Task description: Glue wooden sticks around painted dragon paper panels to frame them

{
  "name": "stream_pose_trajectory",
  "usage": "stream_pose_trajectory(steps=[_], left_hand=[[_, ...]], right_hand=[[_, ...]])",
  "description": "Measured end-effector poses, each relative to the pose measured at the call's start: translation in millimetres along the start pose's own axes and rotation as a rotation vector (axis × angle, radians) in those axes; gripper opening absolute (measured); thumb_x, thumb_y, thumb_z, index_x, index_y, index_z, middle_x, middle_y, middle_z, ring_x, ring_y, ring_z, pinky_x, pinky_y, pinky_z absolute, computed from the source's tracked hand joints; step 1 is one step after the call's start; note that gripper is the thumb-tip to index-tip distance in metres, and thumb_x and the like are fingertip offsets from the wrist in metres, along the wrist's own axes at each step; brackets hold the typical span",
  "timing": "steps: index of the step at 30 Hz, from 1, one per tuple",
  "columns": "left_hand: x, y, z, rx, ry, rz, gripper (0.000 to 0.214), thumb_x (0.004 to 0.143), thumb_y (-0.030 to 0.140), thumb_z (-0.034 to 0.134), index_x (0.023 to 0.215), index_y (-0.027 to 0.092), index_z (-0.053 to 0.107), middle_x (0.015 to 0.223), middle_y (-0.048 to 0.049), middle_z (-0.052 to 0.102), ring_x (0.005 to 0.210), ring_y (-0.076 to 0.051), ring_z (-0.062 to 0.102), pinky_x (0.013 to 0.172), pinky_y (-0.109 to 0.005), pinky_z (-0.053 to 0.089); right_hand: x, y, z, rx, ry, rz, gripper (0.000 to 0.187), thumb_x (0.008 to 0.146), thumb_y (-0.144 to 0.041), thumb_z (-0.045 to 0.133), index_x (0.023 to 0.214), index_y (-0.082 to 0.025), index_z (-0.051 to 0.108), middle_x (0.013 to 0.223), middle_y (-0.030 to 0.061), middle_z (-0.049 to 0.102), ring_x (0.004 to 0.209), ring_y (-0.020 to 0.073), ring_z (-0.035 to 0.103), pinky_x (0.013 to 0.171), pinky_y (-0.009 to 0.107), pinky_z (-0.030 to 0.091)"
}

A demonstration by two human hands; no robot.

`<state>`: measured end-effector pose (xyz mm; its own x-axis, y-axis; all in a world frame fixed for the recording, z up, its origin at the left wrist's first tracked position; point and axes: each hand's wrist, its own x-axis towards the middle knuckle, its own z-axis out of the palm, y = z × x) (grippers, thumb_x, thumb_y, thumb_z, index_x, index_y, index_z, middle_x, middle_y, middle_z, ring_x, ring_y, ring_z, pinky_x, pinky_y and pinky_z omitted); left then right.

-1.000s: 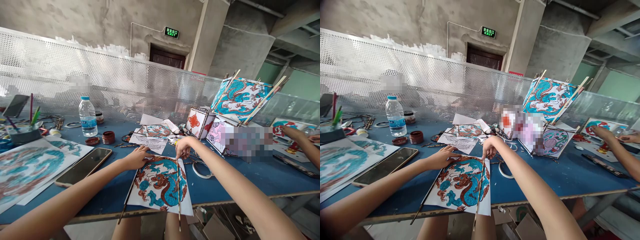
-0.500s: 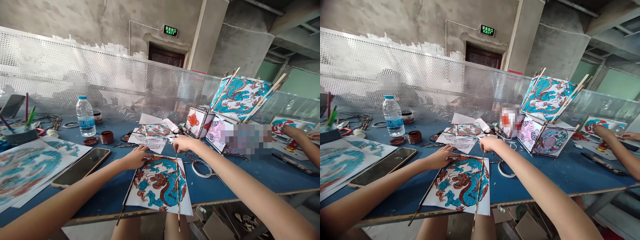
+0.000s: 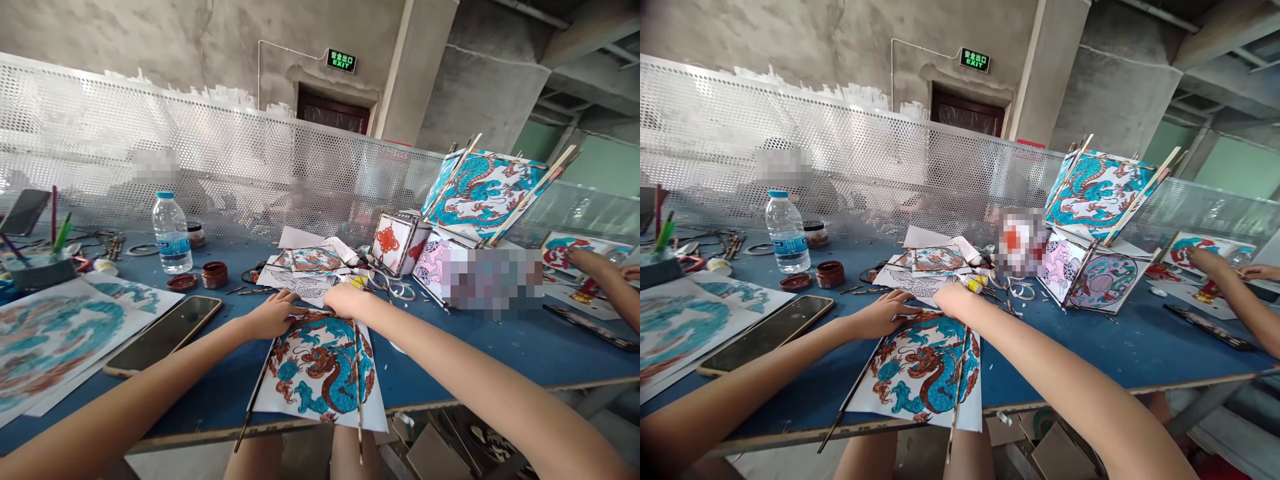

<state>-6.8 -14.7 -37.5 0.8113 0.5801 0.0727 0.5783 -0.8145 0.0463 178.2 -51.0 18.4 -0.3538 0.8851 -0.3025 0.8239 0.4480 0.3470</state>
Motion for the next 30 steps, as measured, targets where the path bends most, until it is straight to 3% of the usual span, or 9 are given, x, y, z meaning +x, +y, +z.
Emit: stream_pose_trajectory(steps=[8,14,17,22,30], left_hand=[[5.6,-10.7,10.6,-0.021,0.056,-0.002,0.047,0.08,0.015,0.044,0.119,0.036,0.058,0.123,-0.0058,0.049,0.117,-0.026,0.04,0.098,-0.042,0.034],[12.5,-24.5,22.0,-0.047,0.127,0.022,0.043,0.081,0.02,0.042,0.116,0.038,0.06,0.122,-0.003,0.053,0.116,-0.026,0.044,0.099,-0.041,0.035],[18.1,-36.3,30.9,-0.04,0.163,0.021,0.04,0.08,0.024,0.044,0.113,0.036,0.063,0.123,-0.003,0.054,0.116,-0.027,0.044,0.099,-0.041,0.035],[22.0,-45.7,37.0,-0.045,0.169,0.016,0.039,0.078,0.025,0.045,0.11,0.037,0.065,0.123,-0.0018,0.055,0.117,-0.028,0.044,0.099,-0.042,0.035],[10.2,-18.2,14.1,-0.044,0.088,0.0,0.043,0.08,0.018,0.045,0.116,0.037,0.061,0.122,-0.0044,0.053,0.117,-0.026,0.042,0.1,-0.041,0.034]], right_hand=[[-22.0,25.8,11.1,0.115,0.258,0.081,0.022,0.075,-0.014,0.05,0.089,-0.017,0.066,0.097,0.0107,0.067,0.088,0.0245,0.063,0.069,0.029,0.045],[-41.7,33.6,45.3,0.356,0.621,0.207,0.013,0.082,-0.02,0.049,0.086,-0.019,0.062,0.091,0.005,0.067,0.085,0.0183,0.06,0.07,0.025,0.041],[-45.3,36.6,65.3,0.541,0.74,0.297,0.011,0.083,-0.02,0.051,0.086,-0.019,0.061,0.086,0.0025,0.067,0.079,0.015,0.06,0.067,0.023,0.04],[-52.2,48.7,91.1,0.77,0.648,0.334,0.007,0.077,-0.019,0.057,0.079,-0.019,0.064,0.075,0.0005,0.067,0.069,0.0125,0.059,0.059,0.02,0.039],[-60.0,58.9,106.3,0.764,0.434,0.202,0.009,0.074,-0.02,0.063,0.08,-0.021,0.069,0.077,0.0012,0.069,0.072,0.0151,0.062,0.061,0.022,0.04]])
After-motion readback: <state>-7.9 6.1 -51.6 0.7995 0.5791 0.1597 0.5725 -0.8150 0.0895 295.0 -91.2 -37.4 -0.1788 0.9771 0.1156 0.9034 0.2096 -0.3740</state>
